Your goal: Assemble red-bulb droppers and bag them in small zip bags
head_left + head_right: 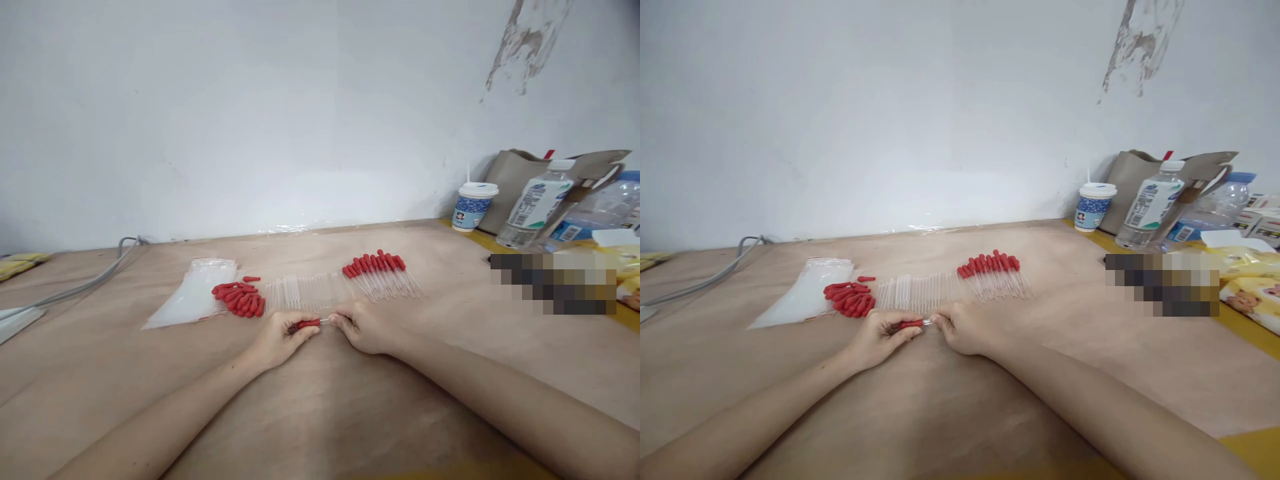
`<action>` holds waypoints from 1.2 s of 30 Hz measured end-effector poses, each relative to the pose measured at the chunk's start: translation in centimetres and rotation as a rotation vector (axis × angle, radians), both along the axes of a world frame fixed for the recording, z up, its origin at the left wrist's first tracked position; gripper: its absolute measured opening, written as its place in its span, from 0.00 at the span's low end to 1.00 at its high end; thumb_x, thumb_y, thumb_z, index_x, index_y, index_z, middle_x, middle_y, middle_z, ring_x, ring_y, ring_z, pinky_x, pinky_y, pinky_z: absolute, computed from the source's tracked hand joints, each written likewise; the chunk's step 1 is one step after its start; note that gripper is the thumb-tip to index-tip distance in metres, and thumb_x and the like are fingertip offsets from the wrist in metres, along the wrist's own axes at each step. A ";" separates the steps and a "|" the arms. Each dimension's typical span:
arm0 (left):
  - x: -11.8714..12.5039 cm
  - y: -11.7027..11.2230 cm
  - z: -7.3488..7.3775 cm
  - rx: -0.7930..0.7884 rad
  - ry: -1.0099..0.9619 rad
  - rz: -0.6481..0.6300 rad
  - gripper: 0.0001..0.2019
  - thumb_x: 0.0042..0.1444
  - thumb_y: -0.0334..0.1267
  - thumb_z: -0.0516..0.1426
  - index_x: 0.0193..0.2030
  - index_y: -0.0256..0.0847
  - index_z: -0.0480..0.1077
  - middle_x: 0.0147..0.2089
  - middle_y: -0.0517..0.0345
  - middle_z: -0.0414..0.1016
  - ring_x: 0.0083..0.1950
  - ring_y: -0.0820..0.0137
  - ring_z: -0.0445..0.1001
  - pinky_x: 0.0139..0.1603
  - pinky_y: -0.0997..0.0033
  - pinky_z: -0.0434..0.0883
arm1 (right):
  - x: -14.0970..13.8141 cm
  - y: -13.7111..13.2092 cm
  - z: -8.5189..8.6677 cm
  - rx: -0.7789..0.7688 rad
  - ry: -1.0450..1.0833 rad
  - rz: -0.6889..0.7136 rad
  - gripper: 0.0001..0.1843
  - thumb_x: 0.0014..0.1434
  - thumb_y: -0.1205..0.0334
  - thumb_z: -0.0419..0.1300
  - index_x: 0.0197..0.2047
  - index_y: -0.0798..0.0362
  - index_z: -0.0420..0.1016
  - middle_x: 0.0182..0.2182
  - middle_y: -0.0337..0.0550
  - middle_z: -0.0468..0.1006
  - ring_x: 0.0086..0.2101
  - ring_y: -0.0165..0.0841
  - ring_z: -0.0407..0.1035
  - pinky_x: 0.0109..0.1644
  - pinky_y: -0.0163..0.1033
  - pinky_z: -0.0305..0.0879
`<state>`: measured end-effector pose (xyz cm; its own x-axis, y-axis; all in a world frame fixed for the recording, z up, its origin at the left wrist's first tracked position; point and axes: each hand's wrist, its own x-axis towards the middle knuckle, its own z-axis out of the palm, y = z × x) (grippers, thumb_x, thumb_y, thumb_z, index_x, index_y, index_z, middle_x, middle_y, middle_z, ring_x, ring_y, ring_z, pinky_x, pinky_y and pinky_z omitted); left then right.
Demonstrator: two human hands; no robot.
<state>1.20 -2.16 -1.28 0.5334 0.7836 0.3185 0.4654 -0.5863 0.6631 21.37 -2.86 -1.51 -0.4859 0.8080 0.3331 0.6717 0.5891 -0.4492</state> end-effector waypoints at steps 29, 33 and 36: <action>-0.1 -0.2 0.5 0.025 0.116 -0.029 0.09 0.55 0.36 0.53 0.39 0.39 0.71 0.35 0.56 0.70 0.33 0.74 0.69 0.33 0.75 0.67 | 7.9 5.9 1.6 -0.023 -0.202 -0.911 0.21 0.51 0.46 0.49 0.19 0.52 0.70 0.22 0.45 0.74 0.29 0.39 0.68 0.37 0.42 0.53; 0.0 -0.2 0.5 0.032 0.114 -0.036 0.09 0.55 0.36 0.53 0.40 0.39 0.71 0.35 0.56 0.71 0.33 0.74 0.69 0.33 0.75 0.67 | 7.2 5.3 1.9 0.057 -0.168 -0.892 0.19 0.52 0.48 0.50 0.23 0.52 0.70 0.23 0.43 0.75 0.30 0.38 0.68 0.41 0.44 0.51; -0.1 -0.2 0.5 0.038 0.111 -0.042 0.09 0.55 0.36 0.53 0.40 0.39 0.72 0.35 0.56 0.71 0.33 0.74 0.69 0.34 0.75 0.67 | 5.7 4.5 2.2 0.091 -0.132 -0.779 0.15 0.53 0.53 0.50 0.25 0.52 0.71 0.24 0.41 0.75 0.29 0.35 0.68 0.43 0.43 0.50</action>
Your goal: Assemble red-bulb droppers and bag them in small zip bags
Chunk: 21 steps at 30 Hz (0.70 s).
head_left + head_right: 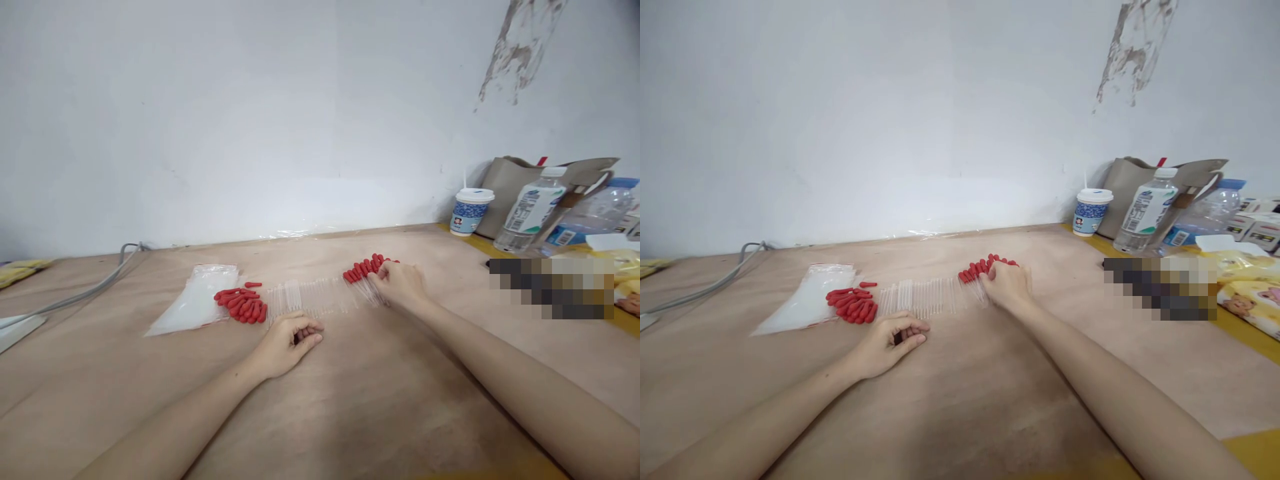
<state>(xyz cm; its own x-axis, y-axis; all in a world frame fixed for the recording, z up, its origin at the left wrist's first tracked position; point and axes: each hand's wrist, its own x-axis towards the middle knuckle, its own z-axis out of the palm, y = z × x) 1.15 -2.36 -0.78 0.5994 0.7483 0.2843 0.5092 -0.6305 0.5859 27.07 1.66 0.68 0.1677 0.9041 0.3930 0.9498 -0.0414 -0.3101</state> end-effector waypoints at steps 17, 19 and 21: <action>-2.6 3.6 5.2 0.290 -0.098 0.376 0.16 0.55 0.47 0.50 0.26 0.37 0.68 0.24 0.59 0.69 0.28 0.72 0.67 0.29 0.74 0.64 | -6.4 1.6 0.2 -0.296 -0.241 0.102 0.11 0.54 0.65 0.51 0.30 0.58 0.74 0.30 0.53 0.76 0.33 0.40 0.69 0.40 0.44 0.50; -4.5 6.4 6.9 0.198 0.073 0.457 0.20 0.57 0.48 0.44 0.29 0.36 0.69 0.27 0.57 0.71 0.30 0.70 0.68 0.30 0.74 0.64 | -6.6 1.3 0.2 -0.286 -0.251 0.107 0.12 0.54 0.67 0.49 0.30 0.59 0.74 0.29 0.54 0.76 0.32 0.40 0.69 0.40 0.44 0.50; -6.2 9.3 7.8 0.163 0.346 0.481 0.17 0.57 0.45 0.43 0.38 0.37 0.69 0.38 0.55 0.72 0.37 0.69 0.70 0.35 0.74 0.65 | -6.7 0.5 0.4 -0.251 -0.263 0.113 0.13 0.56 0.67 0.47 0.34 0.61 0.73 0.30 0.54 0.76 0.33 0.40 0.69 0.41 0.43 0.50</action>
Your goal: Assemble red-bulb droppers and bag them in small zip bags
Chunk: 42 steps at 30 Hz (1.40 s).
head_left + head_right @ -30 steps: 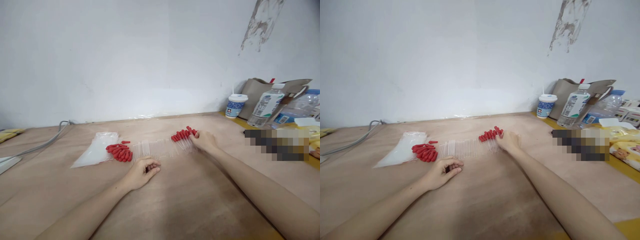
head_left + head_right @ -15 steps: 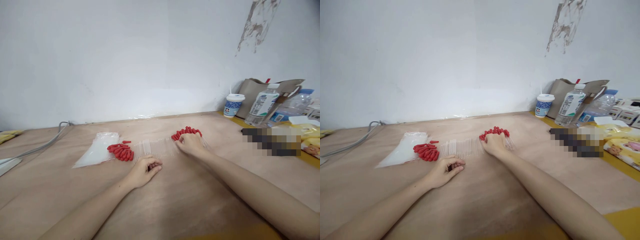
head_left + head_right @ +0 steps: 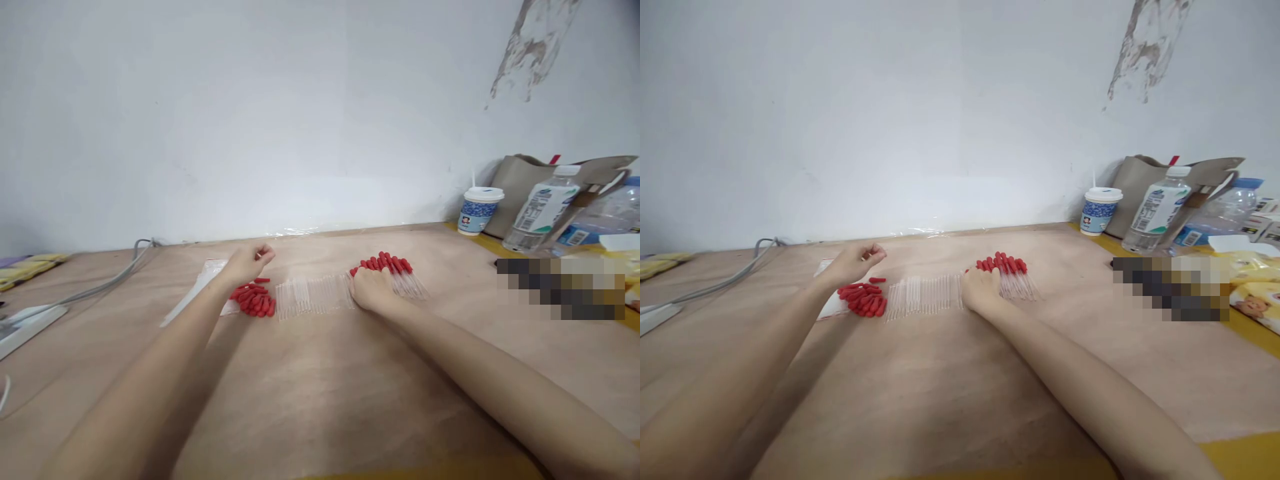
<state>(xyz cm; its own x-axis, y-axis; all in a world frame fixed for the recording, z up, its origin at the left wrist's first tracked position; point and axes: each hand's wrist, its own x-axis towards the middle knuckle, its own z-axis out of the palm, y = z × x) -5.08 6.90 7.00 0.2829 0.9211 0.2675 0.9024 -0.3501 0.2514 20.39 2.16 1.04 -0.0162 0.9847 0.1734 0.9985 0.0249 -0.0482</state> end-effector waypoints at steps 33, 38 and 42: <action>5.6 -8.8 -8.4 -0.193 -0.511 -0.383 0.13 0.55 0.41 0.53 0.44 0.37 0.66 0.39 0.52 0.73 0.39 0.68 0.72 0.39 0.69 0.69 | 2.3 -5.8 -2.8 0.285 0.560 0.658 0.12 0.62 0.63 0.43 0.39 0.54 0.66 0.33 0.45 0.71 0.35 0.32 0.65 0.39 0.37 0.62; 5.6 -8.8 -7.9 -0.170 -0.454 -0.375 0.12 0.57 0.42 0.51 0.39 0.38 0.70 0.37 0.54 0.73 0.36 0.69 0.71 0.36 0.71 0.68 | 2.2 -5.7 -3.5 0.322 0.503 0.715 0.11 0.61 0.62 0.46 0.40 0.53 0.67 0.32 0.43 0.72 0.35 0.31 0.65 0.40 0.37 0.61; 5.6 -9.1 -7.7 -0.162 -0.440 -0.381 0.11 0.56 0.42 0.52 0.38 0.38 0.71 0.36 0.55 0.73 0.34 0.70 0.70 0.34 0.73 0.68 | 2.2 -5.6 -3.7 0.342 0.461 0.725 0.12 0.61 0.62 0.45 0.40 0.53 0.68 0.32 0.43 0.72 0.35 0.31 0.65 0.40 0.37 0.60</action>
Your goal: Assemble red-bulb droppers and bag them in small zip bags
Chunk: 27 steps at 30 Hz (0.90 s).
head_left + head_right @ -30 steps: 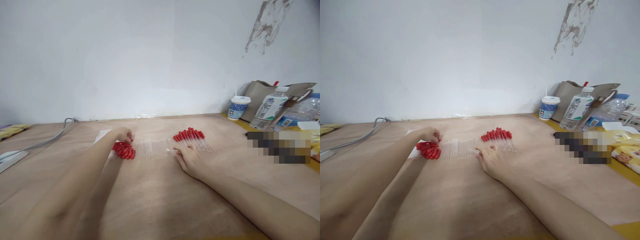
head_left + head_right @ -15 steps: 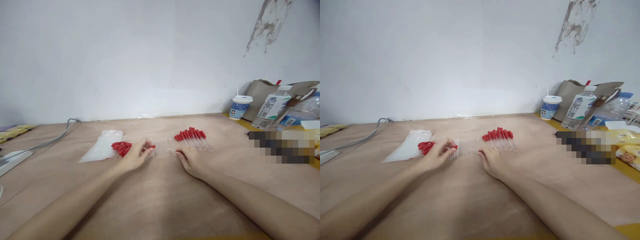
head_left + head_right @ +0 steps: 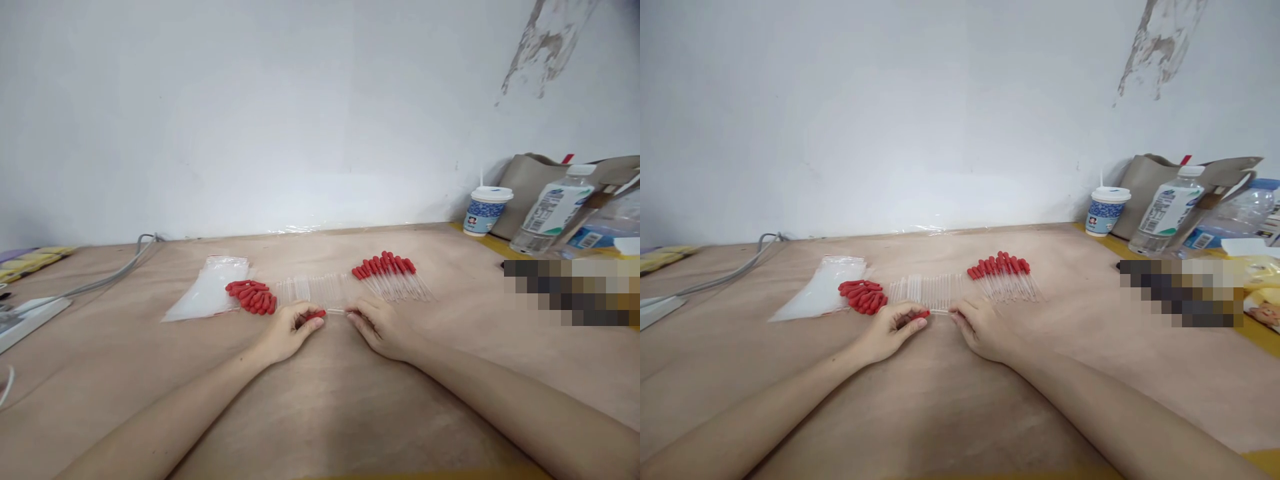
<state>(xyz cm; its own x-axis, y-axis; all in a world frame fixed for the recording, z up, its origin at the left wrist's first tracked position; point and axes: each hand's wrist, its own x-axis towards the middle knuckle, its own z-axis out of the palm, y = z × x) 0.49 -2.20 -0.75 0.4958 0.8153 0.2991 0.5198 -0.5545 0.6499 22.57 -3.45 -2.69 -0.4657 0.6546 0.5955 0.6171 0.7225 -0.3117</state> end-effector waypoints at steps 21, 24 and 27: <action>0.2 0.0 0.2 0.009 0.056 -0.103 0.10 0.56 0.40 0.53 0.36 0.40 0.74 0.33 0.57 0.76 0.34 0.69 0.72 0.34 0.73 0.67 | -0.2 0.5 0.8 -0.059 -0.163 0.072 0.13 0.60 0.65 0.47 0.36 0.50 0.72 0.29 0.40 0.72 0.31 0.30 0.64 0.36 0.34 0.59; 0.2 -0.1 0.1 0.041 0.059 -0.076 0.10 0.55 0.40 0.53 0.39 0.41 0.74 0.34 0.57 0.76 0.34 0.70 0.72 0.34 0.73 0.67 | -0.3 0.4 0.6 0.004 -0.164 0.059 0.14 0.61 0.65 0.46 0.40 0.50 0.72 0.31 0.42 0.72 0.32 0.31 0.64 0.37 0.36 0.59; 0.1 -0.1 0.1 0.056 0.022 -0.035 0.11 0.55 0.41 0.54 0.40 0.41 0.73 0.37 0.56 0.76 0.36 0.69 0.72 0.35 0.72 0.68 | -0.2 0.3 0.6 -0.013 -0.079 0.062 0.12 0.60 0.64 0.47 0.42 0.53 0.70 0.32 0.43 0.72 0.33 0.31 0.66 0.38 0.35 0.61</action>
